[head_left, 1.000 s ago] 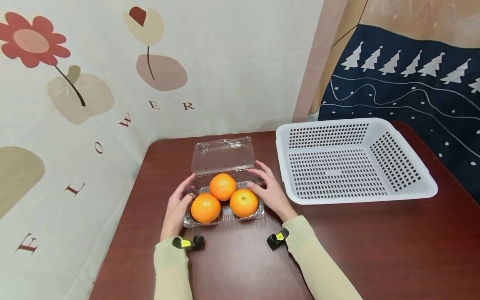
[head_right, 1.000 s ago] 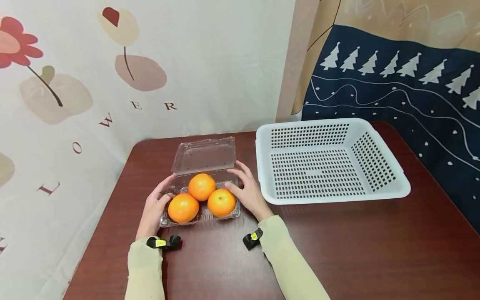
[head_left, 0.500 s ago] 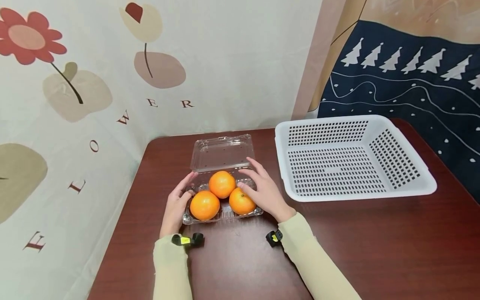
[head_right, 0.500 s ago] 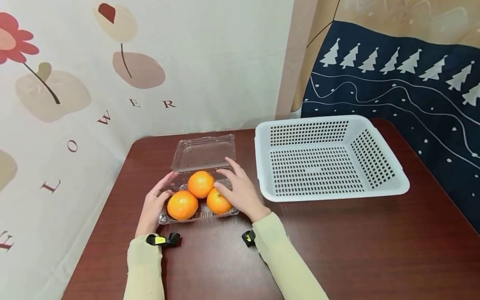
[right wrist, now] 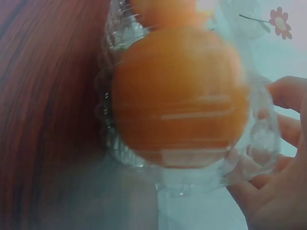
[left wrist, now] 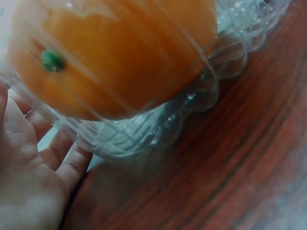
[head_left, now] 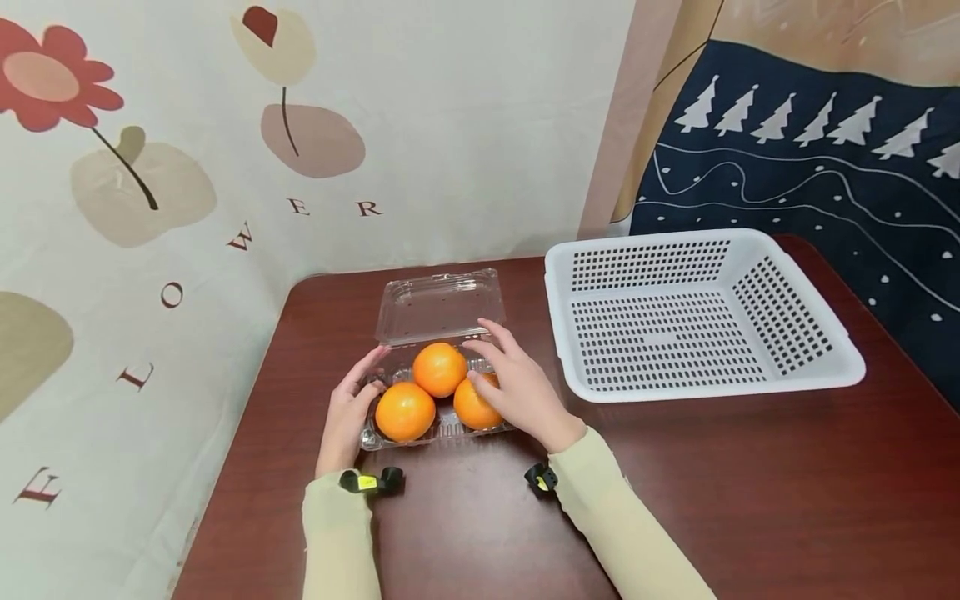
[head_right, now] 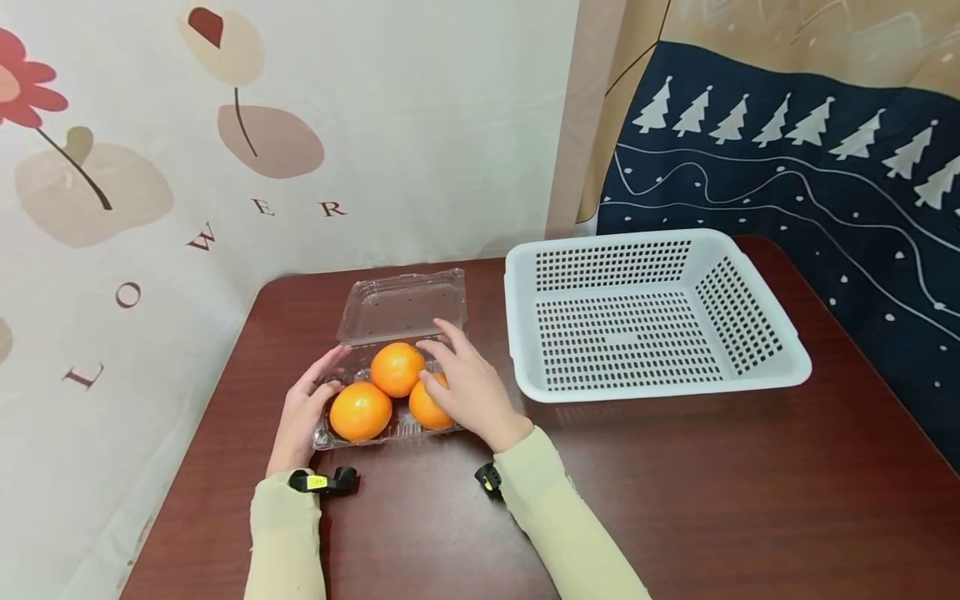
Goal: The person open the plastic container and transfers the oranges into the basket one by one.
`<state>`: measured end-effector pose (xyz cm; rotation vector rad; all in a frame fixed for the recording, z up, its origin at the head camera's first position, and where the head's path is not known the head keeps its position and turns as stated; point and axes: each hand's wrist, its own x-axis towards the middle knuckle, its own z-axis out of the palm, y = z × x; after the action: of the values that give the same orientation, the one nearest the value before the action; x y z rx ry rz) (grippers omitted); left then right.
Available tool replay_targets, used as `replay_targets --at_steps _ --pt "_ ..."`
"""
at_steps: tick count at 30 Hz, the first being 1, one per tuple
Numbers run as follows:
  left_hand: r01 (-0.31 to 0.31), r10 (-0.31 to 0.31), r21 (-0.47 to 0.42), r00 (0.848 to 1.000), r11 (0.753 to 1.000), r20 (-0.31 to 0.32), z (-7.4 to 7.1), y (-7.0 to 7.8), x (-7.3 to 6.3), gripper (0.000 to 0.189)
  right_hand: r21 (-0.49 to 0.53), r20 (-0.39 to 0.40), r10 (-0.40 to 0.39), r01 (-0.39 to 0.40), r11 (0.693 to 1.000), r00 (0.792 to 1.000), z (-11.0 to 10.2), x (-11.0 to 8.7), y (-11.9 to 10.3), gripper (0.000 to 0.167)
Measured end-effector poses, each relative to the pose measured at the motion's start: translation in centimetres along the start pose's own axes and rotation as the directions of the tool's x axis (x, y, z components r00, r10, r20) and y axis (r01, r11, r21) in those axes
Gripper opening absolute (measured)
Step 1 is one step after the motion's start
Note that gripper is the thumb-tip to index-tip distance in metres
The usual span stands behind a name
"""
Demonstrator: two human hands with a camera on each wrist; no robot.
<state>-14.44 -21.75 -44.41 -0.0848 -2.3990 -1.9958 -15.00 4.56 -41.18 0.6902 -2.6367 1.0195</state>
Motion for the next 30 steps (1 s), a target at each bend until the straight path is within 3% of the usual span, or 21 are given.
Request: replay_targets --at_steps 9,15,23,30 --pt "0.018 -0.018 -0.006 1.0 1.0 -0.019 -0.4 -1.4 0.2 0.047 -0.024 0.099 0.007 -0.005 1.0 0.995 -0.5 -0.3 -0.6 0.041" --pt "0.01 -0.009 0.015 0.999 1.0 -0.034 -0.5 -2.1 0.4 0.046 -0.021 0.215 -0.014 0.019 1.0 0.977 -0.7 -0.5 -0.7 0.029" --pt "0.009 -0.006 0.05 0.998 0.999 -0.062 -0.5 -2.1 0.5 0.047 -0.176 0.354 -0.081 0.152 0.973 0.932 -0.5 -0.5 -1.6 0.037" --pt "-0.002 0.004 0.025 0.998 1.0 -0.059 -0.1 -1.5 0.4 0.047 -0.304 0.343 -0.097 0.208 0.93 0.934 0.1 -0.8 -1.9 0.048"
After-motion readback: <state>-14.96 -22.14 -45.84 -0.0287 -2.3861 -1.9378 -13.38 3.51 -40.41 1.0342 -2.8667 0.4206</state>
